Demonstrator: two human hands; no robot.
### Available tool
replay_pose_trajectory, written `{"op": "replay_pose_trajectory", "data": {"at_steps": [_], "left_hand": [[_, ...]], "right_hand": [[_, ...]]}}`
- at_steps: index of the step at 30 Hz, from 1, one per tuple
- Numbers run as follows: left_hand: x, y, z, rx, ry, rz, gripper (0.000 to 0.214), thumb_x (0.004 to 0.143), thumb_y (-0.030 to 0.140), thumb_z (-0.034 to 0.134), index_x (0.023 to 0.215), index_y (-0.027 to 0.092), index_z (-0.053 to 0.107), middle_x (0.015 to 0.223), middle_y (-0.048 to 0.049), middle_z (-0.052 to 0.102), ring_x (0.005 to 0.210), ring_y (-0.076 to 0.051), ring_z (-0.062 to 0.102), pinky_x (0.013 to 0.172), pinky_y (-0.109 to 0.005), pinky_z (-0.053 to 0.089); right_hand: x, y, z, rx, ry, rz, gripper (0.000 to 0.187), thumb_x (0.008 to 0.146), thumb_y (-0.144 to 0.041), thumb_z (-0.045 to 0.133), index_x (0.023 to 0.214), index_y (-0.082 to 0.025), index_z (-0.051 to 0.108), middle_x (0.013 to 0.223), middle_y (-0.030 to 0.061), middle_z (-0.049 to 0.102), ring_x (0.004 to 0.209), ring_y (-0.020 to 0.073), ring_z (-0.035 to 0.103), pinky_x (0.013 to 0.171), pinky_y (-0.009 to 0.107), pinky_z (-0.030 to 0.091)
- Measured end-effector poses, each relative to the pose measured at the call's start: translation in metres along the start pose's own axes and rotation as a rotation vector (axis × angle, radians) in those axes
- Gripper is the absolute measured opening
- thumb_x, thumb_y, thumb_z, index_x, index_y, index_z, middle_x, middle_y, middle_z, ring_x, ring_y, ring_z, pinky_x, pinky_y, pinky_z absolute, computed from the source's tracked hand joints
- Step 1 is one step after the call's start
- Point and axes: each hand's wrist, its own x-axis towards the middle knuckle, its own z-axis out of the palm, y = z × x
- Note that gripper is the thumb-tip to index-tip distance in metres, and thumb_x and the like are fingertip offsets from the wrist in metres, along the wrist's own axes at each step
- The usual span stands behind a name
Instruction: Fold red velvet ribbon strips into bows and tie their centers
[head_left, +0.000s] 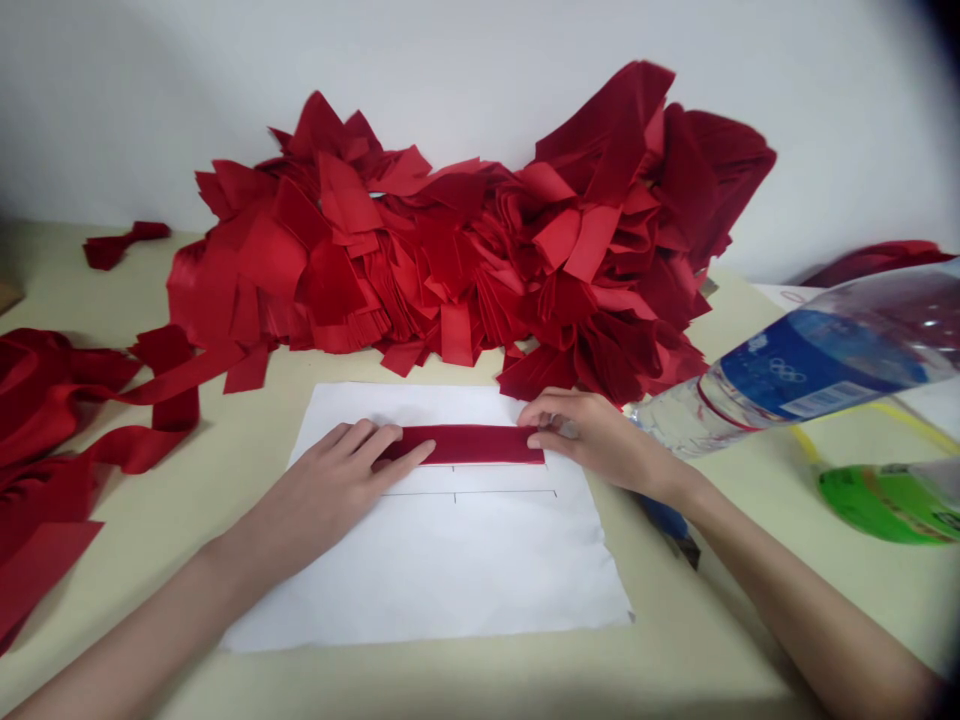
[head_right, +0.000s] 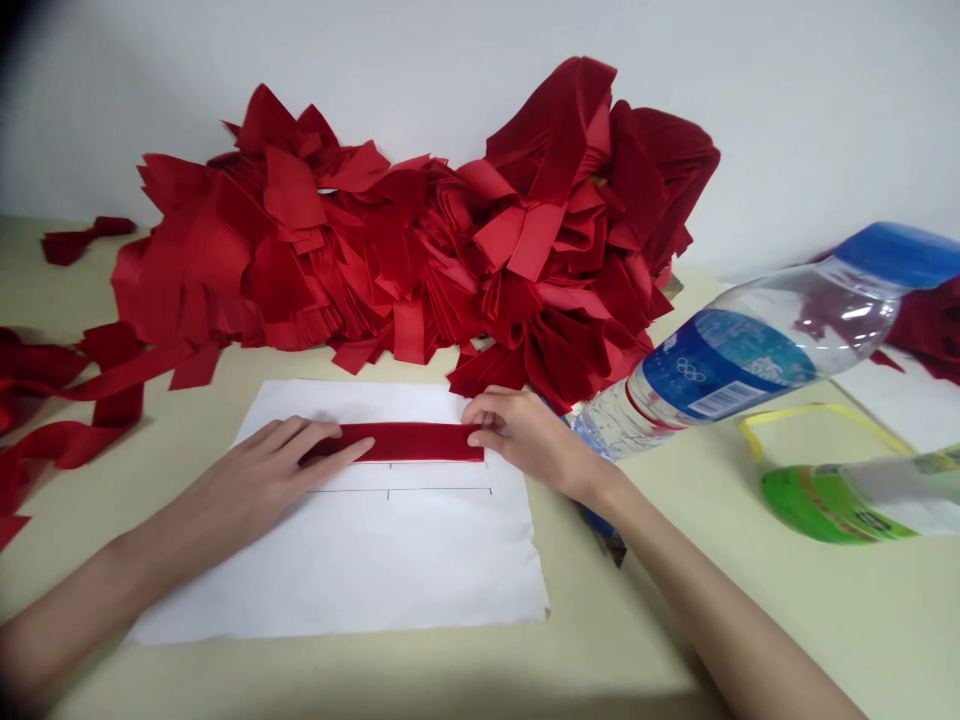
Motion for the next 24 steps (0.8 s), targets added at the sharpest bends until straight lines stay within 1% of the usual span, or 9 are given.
{"op": "replay_pose_trajectory", "data": {"at_steps": [4,10,14,17,20,24], "left_hand": [[0.0018,0.0015,-0.0020,0.016,0.007,-0.001,0.072,0.079,-0.005,0.032,0.143,0.024,0.020,0.115,-0.0117,0.053,0.103,-0.027,0.048,0.086,-0.041,0.043],[0.0034,0.0022,-0.0020,0.038,-0.016,0.009,0.073,0.076,-0.007,0.034,0.142,0.023,0.024,0.115,-0.0136,0.051,0.099,-0.028,0.048,0.083,-0.041,0.043],[0.0041,0.0021,-0.0010,0.048,-0.018,0.009,0.073,0.076,-0.006,0.034,0.142,0.023,0.025,0.112,-0.0134,0.052,0.097,-0.028,0.048,0.082,-0.041,0.043],[0.0045,0.0025,-0.0016,0.054,-0.021,0.009,0.073,0.076,-0.006,0.035,0.142,0.023,0.025,0.112,-0.0130,0.052,0.097,-0.028,0.048,0.082,-0.040,0.043],[0.0048,0.0032,-0.0024,0.064,-0.021,0.012,0.072,0.076,-0.006,0.036,0.142,0.023,0.025,0.112,-0.0130,0.052,0.098,-0.028,0.048,0.082,-0.040,0.043],[0.0055,0.0039,-0.0019,0.076,-0.015,0.009,0.072,0.076,-0.005,0.037,0.142,0.022,0.026,0.113,-0.0137,0.051,0.097,-0.028,0.048,0.082,-0.041,0.043]], "right_hand": [[0.0001,-0.0002,-0.0001,0.010,-0.002,0.002,0.006,0.079,-0.021,0.056,0.083,-0.019,0.062,0.083,0.0029,0.061,0.071,0.0133,0.057,0.066,0.025,0.045],[-0.0012,0.0036,0.0028,-0.011,0.036,0.003,0.010,0.080,-0.019,0.056,0.089,-0.019,0.060,0.086,0.0028,0.060,0.074,0.0133,0.057,0.068,0.025,0.046],[-0.0038,0.0044,0.0037,-0.065,0.045,-0.040,0.010,0.084,-0.019,0.052,0.091,-0.020,0.058,0.089,0.0026,0.059,0.075,0.0136,0.056,0.072,0.027,0.044],[-0.0064,0.0025,0.0021,-0.072,0.028,-0.106,0.009,0.087,-0.021,0.049,0.089,-0.021,0.057,0.099,0.0039,0.059,0.083,0.0147,0.057,0.079,0.029,0.042],[-0.0082,0.0018,-0.0006,-0.066,-0.031,-0.168,0.008,0.087,-0.024,0.051,0.088,-0.021,0.058,0.102,0.0038,0.059,0.093,0.0168,0.056,0.084,0.030,0.041],[-0.0091,0.0056,-0.0028,-0.062,-0.057,-0.180,0.008,0.086,-0.022,0.052,0.090,-0.021,0.059,0.105,0.0030,0.059,0.095,0.0164,0.056,0.084,0.030,0.041]]}}
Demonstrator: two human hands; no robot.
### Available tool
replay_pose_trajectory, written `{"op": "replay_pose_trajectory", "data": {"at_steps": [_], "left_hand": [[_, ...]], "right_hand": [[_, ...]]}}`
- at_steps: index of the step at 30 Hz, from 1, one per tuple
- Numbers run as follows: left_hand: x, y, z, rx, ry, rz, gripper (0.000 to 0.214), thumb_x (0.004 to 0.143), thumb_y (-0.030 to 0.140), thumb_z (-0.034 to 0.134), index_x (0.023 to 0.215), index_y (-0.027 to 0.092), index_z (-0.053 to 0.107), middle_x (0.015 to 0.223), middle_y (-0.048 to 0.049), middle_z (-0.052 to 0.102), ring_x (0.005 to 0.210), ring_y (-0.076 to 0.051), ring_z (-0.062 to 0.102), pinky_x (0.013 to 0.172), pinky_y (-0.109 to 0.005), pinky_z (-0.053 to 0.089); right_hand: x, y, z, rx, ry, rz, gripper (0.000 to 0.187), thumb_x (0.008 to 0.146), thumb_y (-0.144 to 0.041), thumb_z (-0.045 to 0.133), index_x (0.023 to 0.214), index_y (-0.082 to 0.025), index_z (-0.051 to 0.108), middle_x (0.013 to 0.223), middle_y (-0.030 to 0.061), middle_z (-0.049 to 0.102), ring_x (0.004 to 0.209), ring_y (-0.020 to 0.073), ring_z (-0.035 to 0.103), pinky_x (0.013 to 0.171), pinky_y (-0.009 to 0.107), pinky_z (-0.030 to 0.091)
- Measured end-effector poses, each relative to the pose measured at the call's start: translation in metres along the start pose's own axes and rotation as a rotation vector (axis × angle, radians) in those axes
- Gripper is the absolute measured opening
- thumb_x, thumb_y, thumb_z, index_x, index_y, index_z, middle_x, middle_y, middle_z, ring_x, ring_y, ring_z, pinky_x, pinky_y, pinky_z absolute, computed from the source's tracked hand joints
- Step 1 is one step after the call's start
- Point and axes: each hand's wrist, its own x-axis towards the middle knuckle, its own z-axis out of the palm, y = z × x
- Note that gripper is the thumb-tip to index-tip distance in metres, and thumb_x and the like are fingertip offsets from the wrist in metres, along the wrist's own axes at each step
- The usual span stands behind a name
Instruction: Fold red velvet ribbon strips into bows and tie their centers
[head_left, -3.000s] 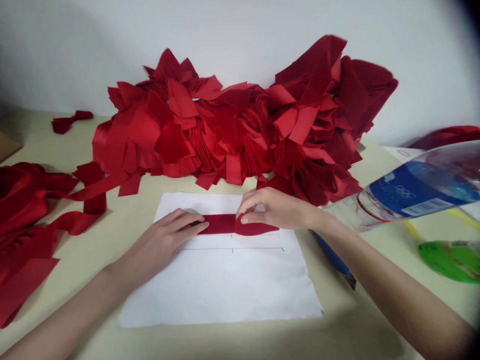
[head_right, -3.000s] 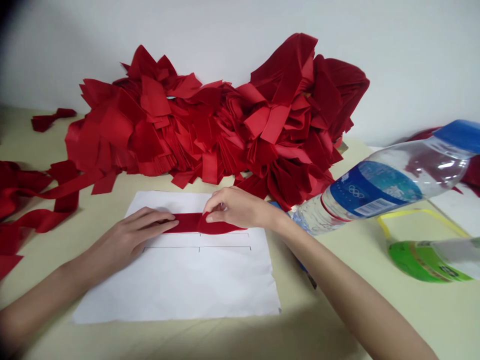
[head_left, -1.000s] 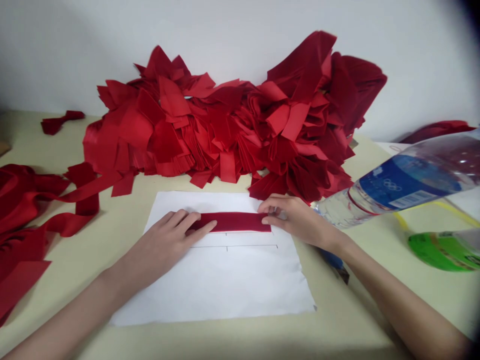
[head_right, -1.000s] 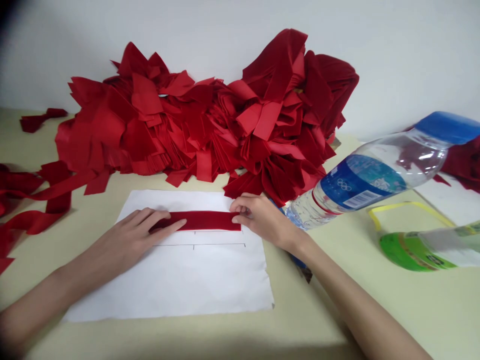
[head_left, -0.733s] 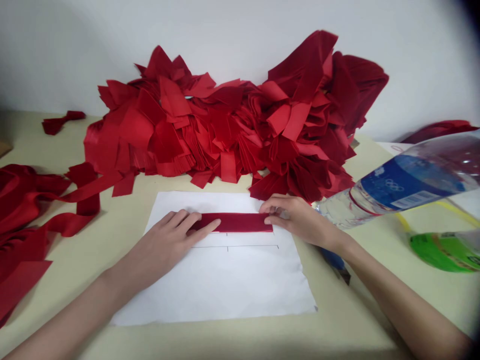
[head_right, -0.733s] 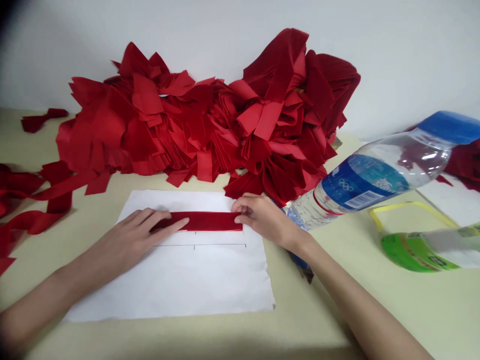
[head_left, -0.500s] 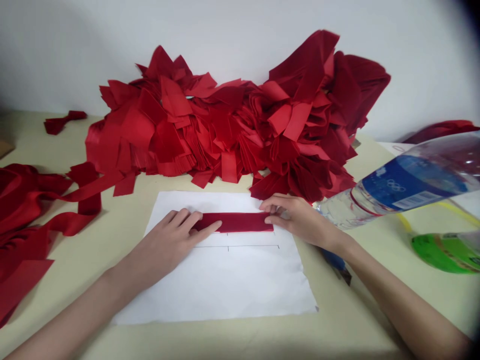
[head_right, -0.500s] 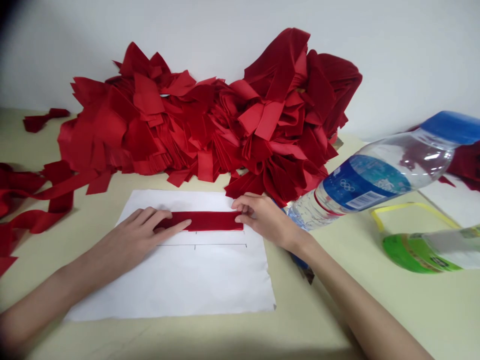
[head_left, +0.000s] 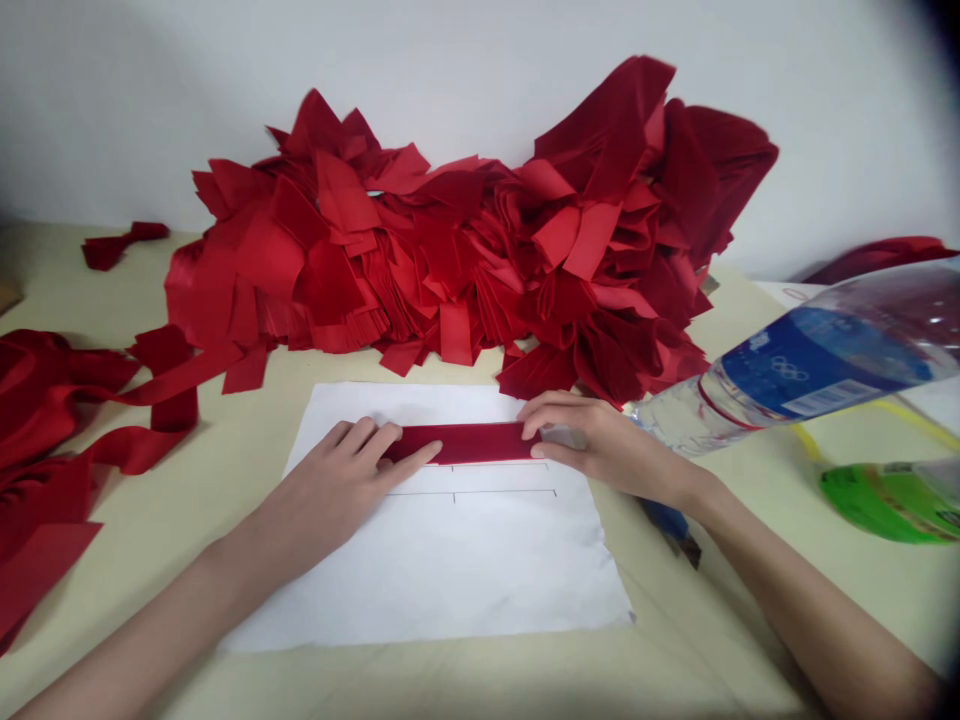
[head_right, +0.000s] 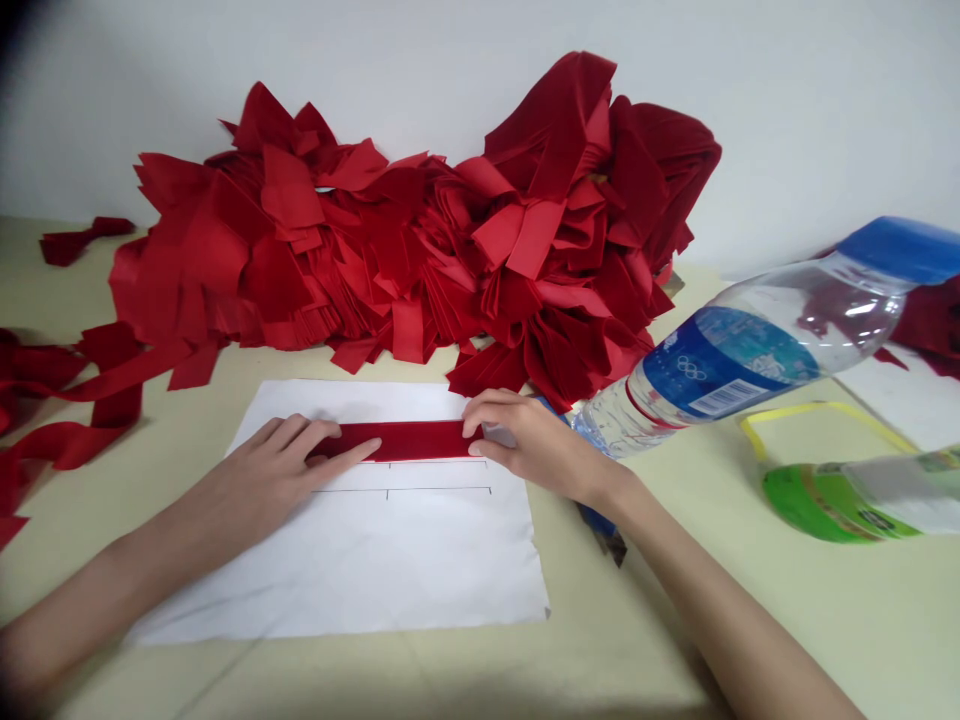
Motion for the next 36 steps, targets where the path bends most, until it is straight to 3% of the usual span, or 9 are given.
{"op": "replay_pose_trajectory", "data": {"at_steps": [8,19,33,36], "left_hand": [[-0.0008,-0.0001,0.0021,0.004,-0.008,-0.002,0.072,0.076,-0.005,0.038,0.141,0.023,0.026,0.112,-0.0138,0.052,0.097,-0.028,0.048,0.082,-0.040,0.043],[0.0011,0.0011,-0.0037,-0.031,-0.027,-0.024,0.071,0.078,-0.004,0.035,0.142,0.025,0.026,0.110,-0.0129,0.052,0.093,-0.026,0.048,0.081,-0.039,0.043],[0.0009,0.0012,0.0003,-0.022,-0.032,-0.032,0.069,0.079,-0.004,0.034,0.143,0.017,0.023,0.112,-0.0141,0.051,0.095,-0.028,0.046,0.083,-0.041,0.042],[0.0003,0.0014,0.0014,-0.026,-0.008,-0.038,0.072,0.079,-0.003,0.034,0.144,0.021,0.017,0.111,-0.0137,0.051,0.093,-0.027,0.047,0.082,-0.040,0.043]], "right_hand": [[-0.0004,0.0041,-0.0003,0.027,0.013,-0.030,0.018,0.089,-0.021,0.047,0.089,-0.022,0.065,0.101,0.0019,0.063,0.092,0.0150,0.058,0.081,0.029,0.042],[-0.0005,0.0057,0.0033,0.049,0.042,0.025,0.013,0.084,-0.017,0.053,0.089,-0.022,0.064,0.100,0.0021,0.063,0.088,0.0156,0.060,0.079,0.029,0.045],[-0.0004,0.0063,0.0044,0.042,0.049,0.017,0.013,0.085,-0.018,0.053,0.089,-0.022,0.064,0.101,0.0026,0.062,0.089,0.0157,0.059,0.080,0.029,0.045],[-0.0001,0.0059,0.0045,0.053,0.059,0.020,0.013,0.084,-0.019,0.053,0.089,-0.023,0.064,0.101,0.0025,0.062,0.089,0.0155,0.060,0.079,0.029,0.046]]}}
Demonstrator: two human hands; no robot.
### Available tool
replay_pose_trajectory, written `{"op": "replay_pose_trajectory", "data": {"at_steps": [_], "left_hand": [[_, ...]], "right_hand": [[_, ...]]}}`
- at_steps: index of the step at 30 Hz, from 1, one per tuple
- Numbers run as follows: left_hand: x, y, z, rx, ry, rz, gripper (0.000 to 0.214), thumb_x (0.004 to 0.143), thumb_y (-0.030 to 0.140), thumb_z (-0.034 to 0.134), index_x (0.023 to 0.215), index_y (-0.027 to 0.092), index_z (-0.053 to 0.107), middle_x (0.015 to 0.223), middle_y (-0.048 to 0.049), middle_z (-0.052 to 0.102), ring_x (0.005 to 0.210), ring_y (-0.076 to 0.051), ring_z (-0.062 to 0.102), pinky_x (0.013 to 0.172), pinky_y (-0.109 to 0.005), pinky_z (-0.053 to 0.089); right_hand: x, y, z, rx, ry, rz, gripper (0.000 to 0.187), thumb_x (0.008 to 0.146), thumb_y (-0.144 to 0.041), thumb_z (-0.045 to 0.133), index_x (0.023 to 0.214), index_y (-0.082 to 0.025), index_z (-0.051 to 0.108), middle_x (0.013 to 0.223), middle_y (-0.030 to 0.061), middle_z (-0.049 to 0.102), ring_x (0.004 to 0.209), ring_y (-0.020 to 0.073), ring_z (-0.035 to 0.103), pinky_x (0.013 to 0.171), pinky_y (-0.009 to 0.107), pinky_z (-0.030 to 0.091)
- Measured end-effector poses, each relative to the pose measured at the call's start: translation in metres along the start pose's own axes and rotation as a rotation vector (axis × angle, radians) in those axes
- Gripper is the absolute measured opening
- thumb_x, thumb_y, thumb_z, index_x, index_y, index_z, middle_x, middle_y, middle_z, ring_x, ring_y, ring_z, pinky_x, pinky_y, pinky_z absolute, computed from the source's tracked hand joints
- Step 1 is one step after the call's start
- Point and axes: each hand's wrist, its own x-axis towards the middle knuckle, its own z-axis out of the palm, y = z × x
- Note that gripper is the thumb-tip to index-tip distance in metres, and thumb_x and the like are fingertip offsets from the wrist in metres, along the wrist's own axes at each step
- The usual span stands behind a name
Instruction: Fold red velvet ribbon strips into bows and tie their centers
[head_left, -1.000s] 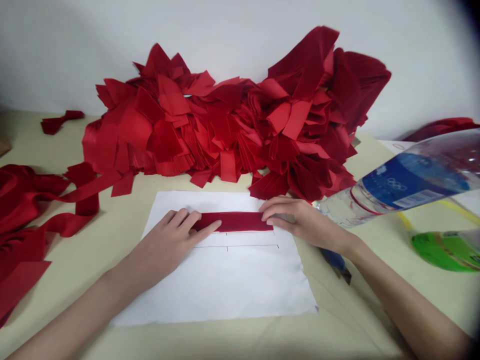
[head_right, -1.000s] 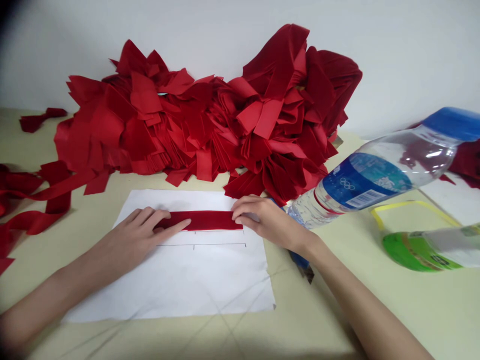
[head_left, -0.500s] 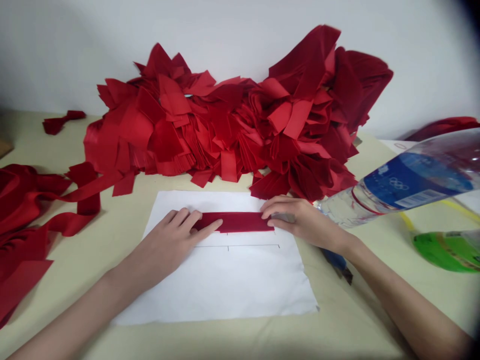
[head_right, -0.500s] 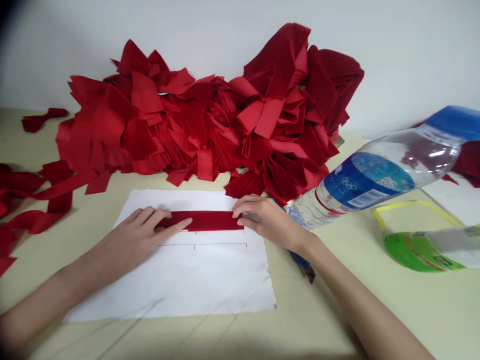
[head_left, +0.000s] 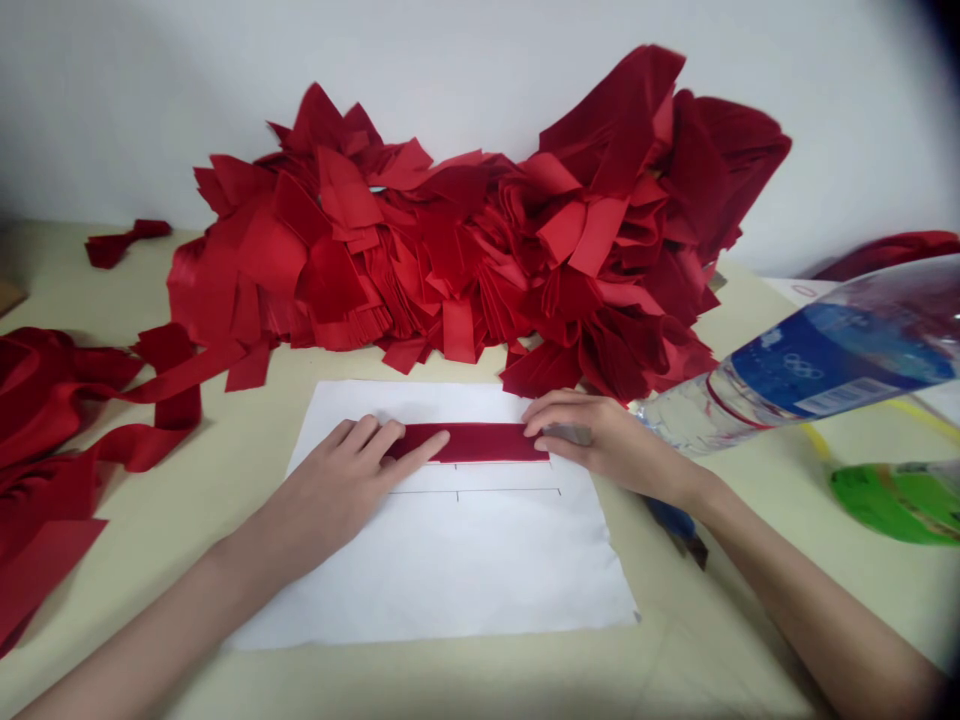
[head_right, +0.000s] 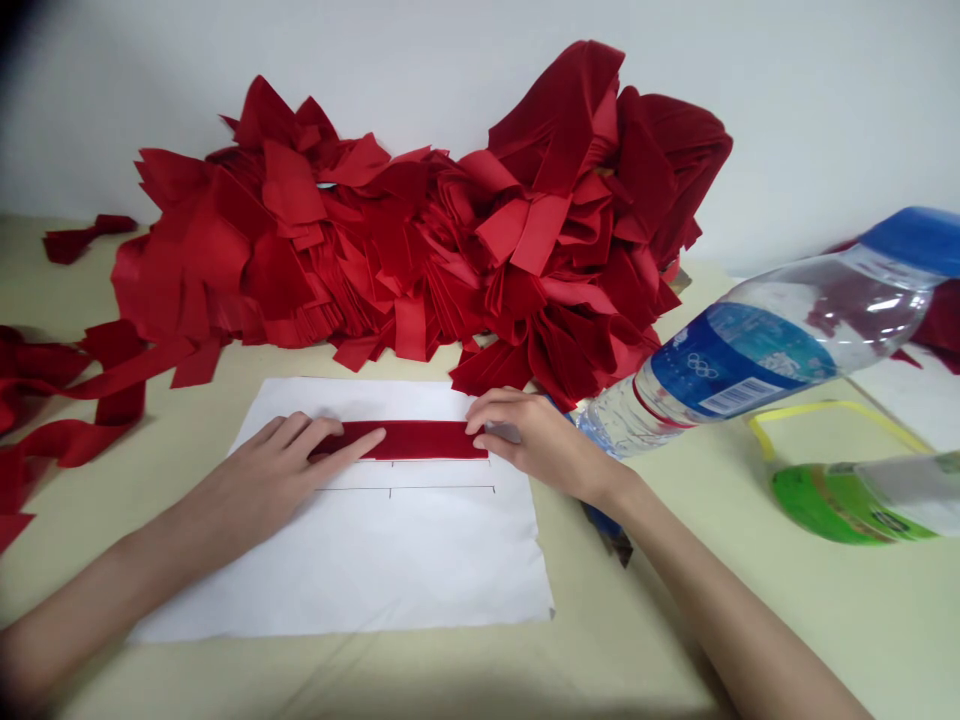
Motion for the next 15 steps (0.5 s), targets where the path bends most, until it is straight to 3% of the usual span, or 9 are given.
{"op": "replay_pose_trajectory", "data": {"at_steps": [3,8,15], "left_hand": [[-0.0002,0.0003,-0.0008,-0.002,0.015,0.016,0.075,0.079,-0.004,0.035,0.144,0.027,0.014,0.110,-0.0127,0.051,0.092,-0.026,0.048,0.080,-0.039,0.044],[0.0002,0.0007,-0.0052,0.003,-0.007,0.009,0.068,0.080,-0.004,0.034,0.141,0.023,0.027,0.111,-0.0142,0.052,0.095,-0.026,0.048,0.082,-0.039,0.043],[0.0013,0.0013,-0.0074,-0.007,-0.022,0.008,0.068,0.080,-0.004,0.034,0.142,0.021,0.026,0.112,-0.0152,0.052,0.097,-0.028,0.048,0.082,-0.040,0.043]], "right_hand": [[0.0010,-0.0010,0.0005,0.012,0.013,0.008,0.012,0.084,-0.019,0.053,0.088,-0.022,0.065,0.100,0.0026,0.063,0.088,0.0157,0.060,0.078,0.029,0.047],[0.0023,-0.0033,0.0007,0.007,0.019,0.012,0.012,0.083,-0.019,0.054,0.087,-0.023,0.065,0.099,0.0022,0.063,0.088,0.0157,0.060,0.079,0.029,0.046],[0.0013,-0.0025,0.0006,0.008,0.018,0.011,0.012,0.084,-0.020,0.053,0.087,-0.022,0.064,0.100,0.0034,0.063,0.089,0.0166,0.059,0.080,0.030,0.046]]}}
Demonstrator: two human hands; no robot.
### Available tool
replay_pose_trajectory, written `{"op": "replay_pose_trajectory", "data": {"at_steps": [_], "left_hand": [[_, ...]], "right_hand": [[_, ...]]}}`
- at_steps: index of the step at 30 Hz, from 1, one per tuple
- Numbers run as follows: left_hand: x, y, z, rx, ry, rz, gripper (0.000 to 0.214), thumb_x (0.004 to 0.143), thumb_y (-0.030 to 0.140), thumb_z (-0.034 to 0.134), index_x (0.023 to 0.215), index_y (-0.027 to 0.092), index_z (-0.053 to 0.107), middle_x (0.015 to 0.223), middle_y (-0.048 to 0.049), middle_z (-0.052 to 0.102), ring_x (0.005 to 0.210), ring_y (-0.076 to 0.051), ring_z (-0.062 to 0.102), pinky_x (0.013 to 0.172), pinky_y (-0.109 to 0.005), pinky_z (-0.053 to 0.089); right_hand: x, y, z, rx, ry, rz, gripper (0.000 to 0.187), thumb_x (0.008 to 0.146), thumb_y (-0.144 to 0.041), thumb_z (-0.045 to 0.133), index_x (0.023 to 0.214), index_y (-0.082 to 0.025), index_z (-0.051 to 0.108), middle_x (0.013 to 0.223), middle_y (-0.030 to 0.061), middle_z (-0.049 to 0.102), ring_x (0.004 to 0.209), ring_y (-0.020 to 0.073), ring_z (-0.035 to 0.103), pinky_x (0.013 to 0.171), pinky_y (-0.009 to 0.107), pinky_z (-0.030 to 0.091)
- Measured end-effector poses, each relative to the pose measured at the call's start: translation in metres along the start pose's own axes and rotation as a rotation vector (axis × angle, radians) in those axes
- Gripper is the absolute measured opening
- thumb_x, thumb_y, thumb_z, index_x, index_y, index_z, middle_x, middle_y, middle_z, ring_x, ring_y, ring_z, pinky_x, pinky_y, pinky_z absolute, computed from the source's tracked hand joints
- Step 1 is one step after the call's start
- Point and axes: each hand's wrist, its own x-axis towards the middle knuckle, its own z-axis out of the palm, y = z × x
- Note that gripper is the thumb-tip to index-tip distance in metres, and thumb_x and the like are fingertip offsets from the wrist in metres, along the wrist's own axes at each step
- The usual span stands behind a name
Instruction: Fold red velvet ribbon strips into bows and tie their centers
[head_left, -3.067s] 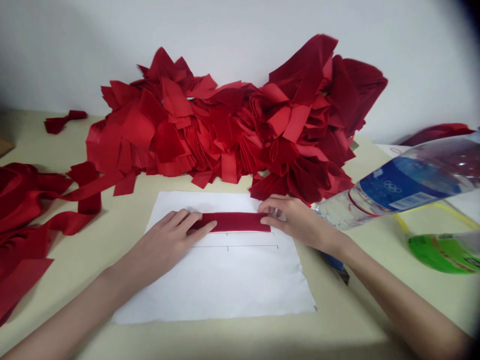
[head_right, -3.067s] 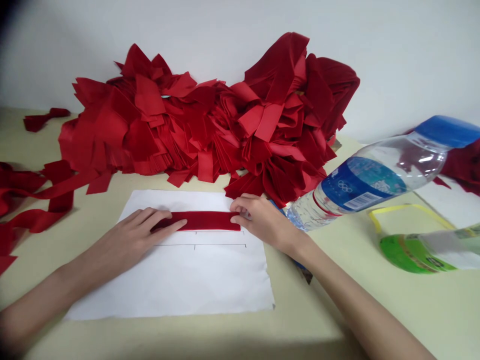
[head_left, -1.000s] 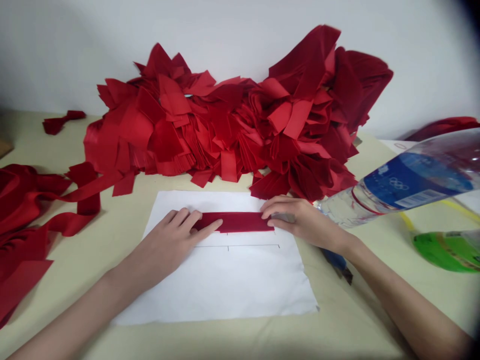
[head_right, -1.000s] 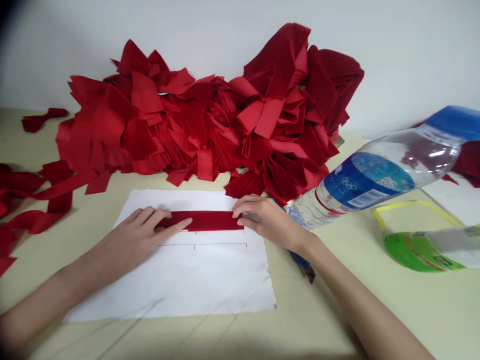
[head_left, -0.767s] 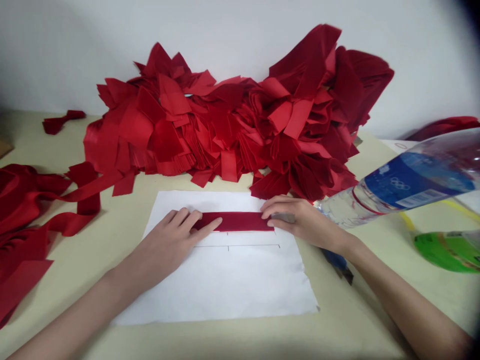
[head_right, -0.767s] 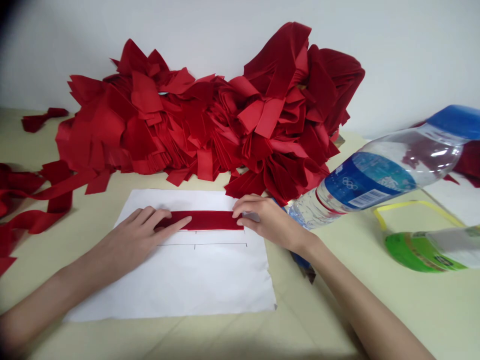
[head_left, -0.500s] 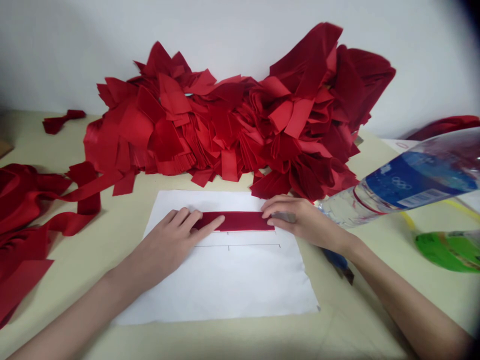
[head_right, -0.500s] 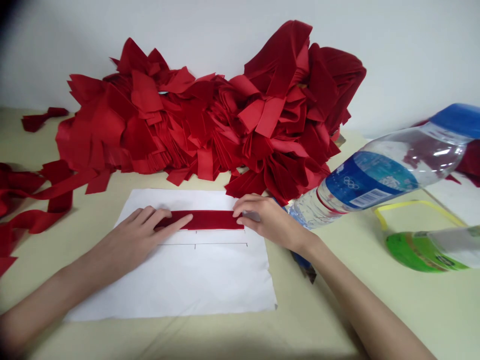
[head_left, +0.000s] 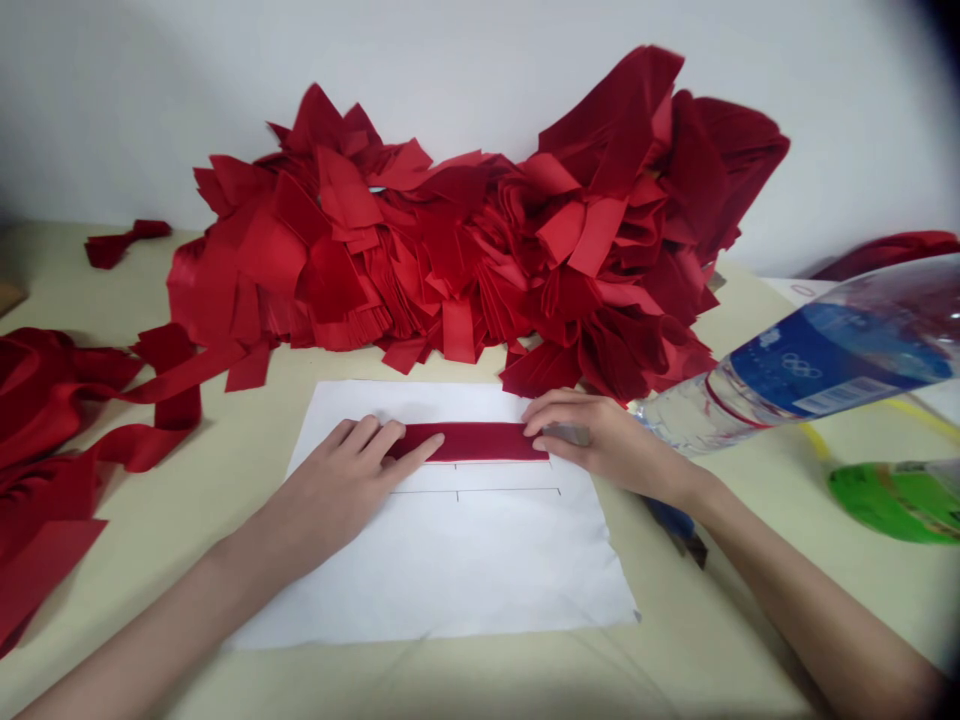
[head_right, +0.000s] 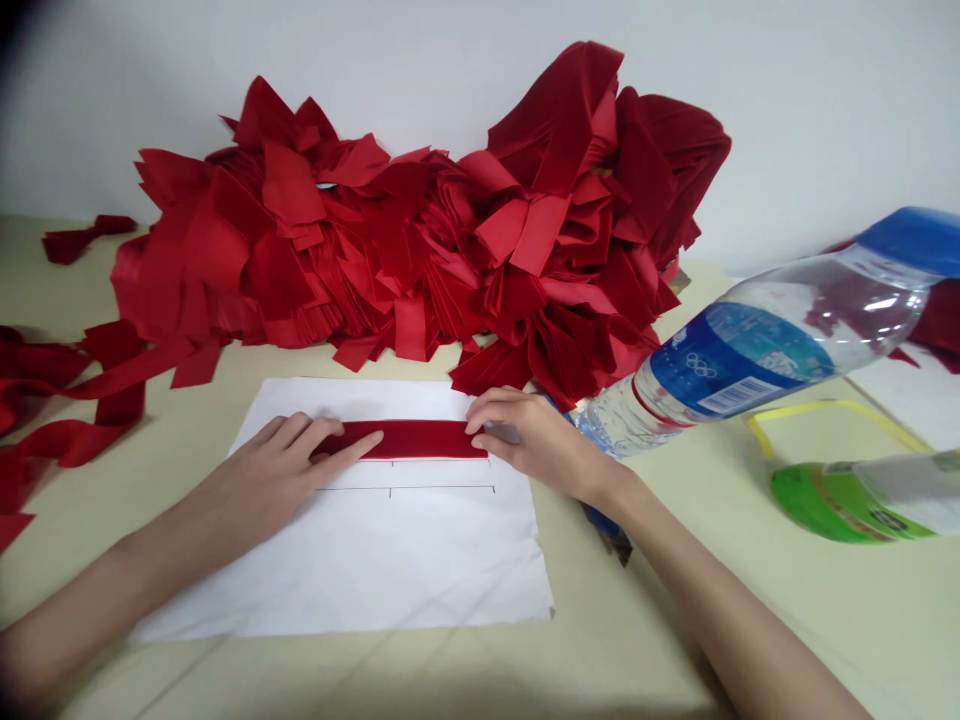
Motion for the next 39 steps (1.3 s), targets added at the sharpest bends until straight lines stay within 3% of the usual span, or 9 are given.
{"op": "replay_pose_trajectory", "data": {"at_steps": [14,39], "left_hand": [[-0.0007,-0.0006,0.0041,-0.003,0.007,-0.004,0.070,0.078,-0.005,0.035,0.142,0.021,0.026,0.113,-0.0144,0.053,0.096,-0.028,0.048,0.083,-0.041,0.043],[0.0001,-0.0007,0.0025,-0.011,-0.005,-0.002,0.069,0.079,-0.004,0.034,0.142,0.022,0.026,0.111,-0.0134,0.051,0.095,-0.027,0.047,0.082,-0.040,0.042]], "right_hand": [[-0.0006,0.0014,-0.0002,-0.016,0.002,0.051,0.008,0.082,-0.022,0.057,0.085,-0.022,0.065,0.097,0.0038,0.059,0.086,0.0165,0.058,0.077,0.030,0.046],[-0.0003,0.0067,-0.0012,-0.081,-0.061,-0.042,0.009,0.085,-0.017,0.052,0.088,-0.022,0.060,0.100,0.0038,0.056,0.090,0.0170,0.055,0.080,0.031,0.043]]}}
